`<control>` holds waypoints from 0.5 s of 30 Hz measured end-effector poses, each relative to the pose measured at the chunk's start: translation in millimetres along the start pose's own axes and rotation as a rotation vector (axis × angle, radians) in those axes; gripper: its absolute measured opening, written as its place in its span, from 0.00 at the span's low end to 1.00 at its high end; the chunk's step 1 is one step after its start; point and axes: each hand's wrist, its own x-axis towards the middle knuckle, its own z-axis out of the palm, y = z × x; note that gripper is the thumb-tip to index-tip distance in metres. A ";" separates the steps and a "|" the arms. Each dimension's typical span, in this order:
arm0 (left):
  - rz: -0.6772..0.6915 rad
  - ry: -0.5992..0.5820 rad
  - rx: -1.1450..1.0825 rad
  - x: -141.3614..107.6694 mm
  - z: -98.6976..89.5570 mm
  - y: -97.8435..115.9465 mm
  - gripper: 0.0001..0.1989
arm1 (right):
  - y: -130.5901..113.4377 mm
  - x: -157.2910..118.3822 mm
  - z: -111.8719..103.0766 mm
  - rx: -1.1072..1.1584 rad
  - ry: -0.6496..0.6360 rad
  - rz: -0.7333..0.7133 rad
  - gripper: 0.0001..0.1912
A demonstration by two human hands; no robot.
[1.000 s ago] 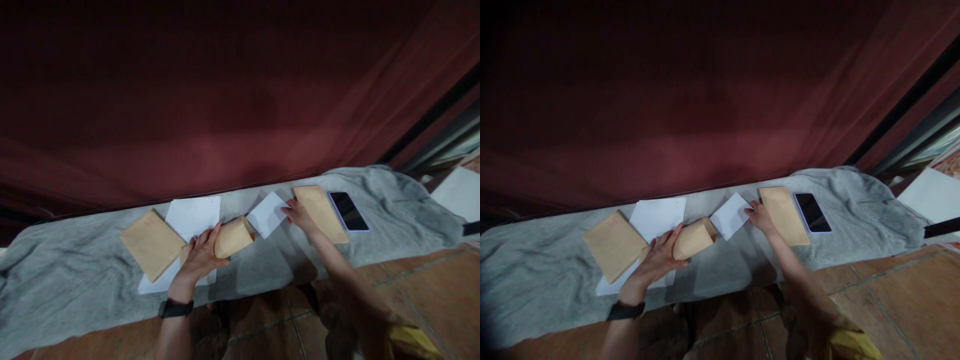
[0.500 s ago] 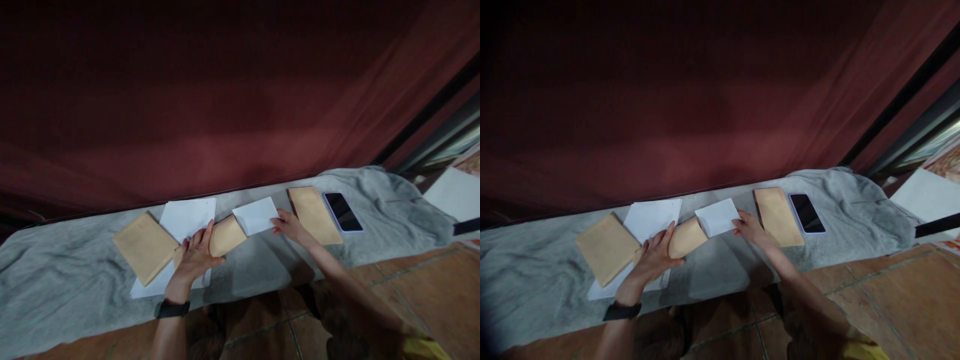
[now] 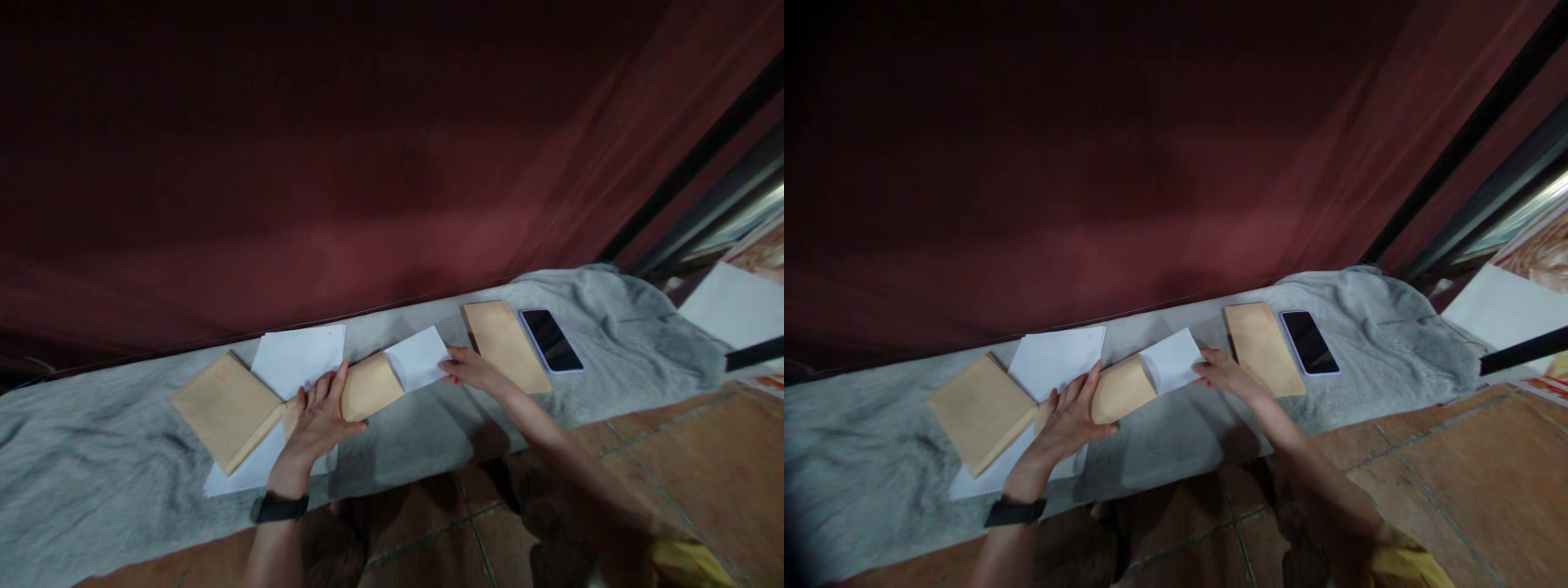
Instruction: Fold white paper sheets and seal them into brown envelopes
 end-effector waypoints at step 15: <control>0.197 0.025 -0.154 3.0 4.8 43.9 0.61 | -5.7 5.5 58.1 -0.008 -0.008 -0.096 0.14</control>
